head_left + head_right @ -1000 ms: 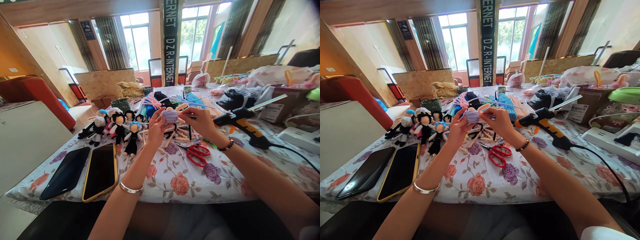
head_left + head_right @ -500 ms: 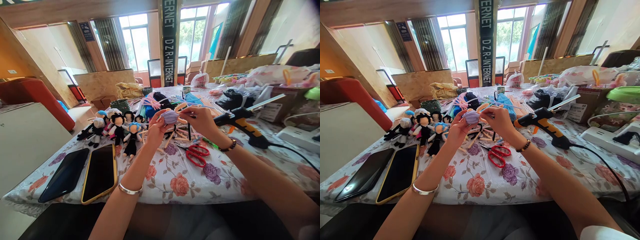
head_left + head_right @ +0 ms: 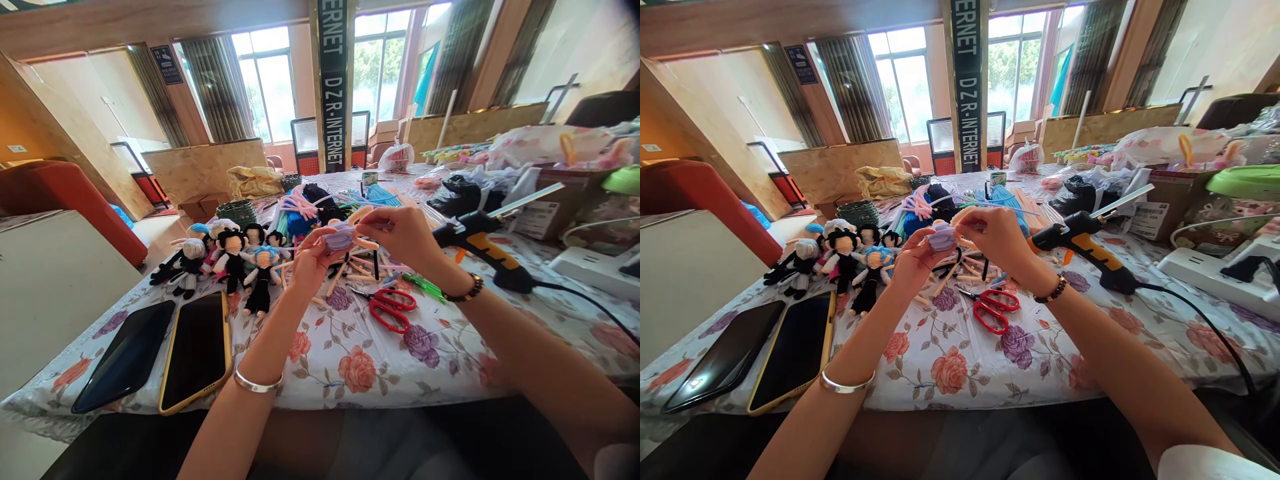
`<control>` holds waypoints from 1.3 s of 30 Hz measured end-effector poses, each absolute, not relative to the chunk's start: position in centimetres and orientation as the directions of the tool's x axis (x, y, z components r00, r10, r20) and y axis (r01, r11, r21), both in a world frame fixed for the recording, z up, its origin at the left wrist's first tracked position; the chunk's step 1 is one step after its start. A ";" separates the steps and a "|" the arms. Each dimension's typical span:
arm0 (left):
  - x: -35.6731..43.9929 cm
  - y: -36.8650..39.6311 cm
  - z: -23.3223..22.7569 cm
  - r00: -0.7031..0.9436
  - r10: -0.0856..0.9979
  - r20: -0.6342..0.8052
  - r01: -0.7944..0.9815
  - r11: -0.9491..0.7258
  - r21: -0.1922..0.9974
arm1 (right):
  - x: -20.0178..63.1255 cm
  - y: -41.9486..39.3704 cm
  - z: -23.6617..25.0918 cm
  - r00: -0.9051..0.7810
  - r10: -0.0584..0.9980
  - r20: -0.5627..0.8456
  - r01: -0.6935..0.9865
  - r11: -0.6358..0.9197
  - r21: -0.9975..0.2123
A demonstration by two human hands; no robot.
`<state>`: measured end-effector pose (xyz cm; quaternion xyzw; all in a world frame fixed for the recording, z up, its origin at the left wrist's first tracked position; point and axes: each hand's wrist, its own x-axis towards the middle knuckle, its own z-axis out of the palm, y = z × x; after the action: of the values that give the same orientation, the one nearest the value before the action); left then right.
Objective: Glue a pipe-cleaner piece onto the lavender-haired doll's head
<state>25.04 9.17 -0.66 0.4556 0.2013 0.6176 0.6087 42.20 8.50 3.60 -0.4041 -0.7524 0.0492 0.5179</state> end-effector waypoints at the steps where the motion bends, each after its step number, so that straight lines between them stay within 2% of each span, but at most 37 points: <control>1: 25.0 9.2 -0.7 0.154 0.934 0.323 -0.569 -0.183 0.801 | 42.2 8.5 3.6 -0.139 0.663 0.735 0.557 0.666 -0.496; 14: 25.0 9.0 -0.4 0.128 0.928 0.351 -0.584 -0.215 0.783 | 41.6 7.6 4.0 -0.142 0.683 0.717 0.660 0.605 -0.446; 32: 25.1 9.0 -0.3 0.083 0.925 0.371 -0.554 -0.267 0.789 | 41.5 7.5 4.0 -0.152 0.655 0.741 0.674 0.616 -0.407; 39: 25.1 8.9 -0.2 0.081 0.931 0.356 -0.550 -0.256 0.795 | 41.5 7.4 4.1 -0.153 0.680 0.717 0.680 0.600 -0.423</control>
<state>25.12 8.86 -0.20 0.4596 0.2072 0.6456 0.5736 41.53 7.36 4.12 -0.4474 -0.7594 0.0000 0.4723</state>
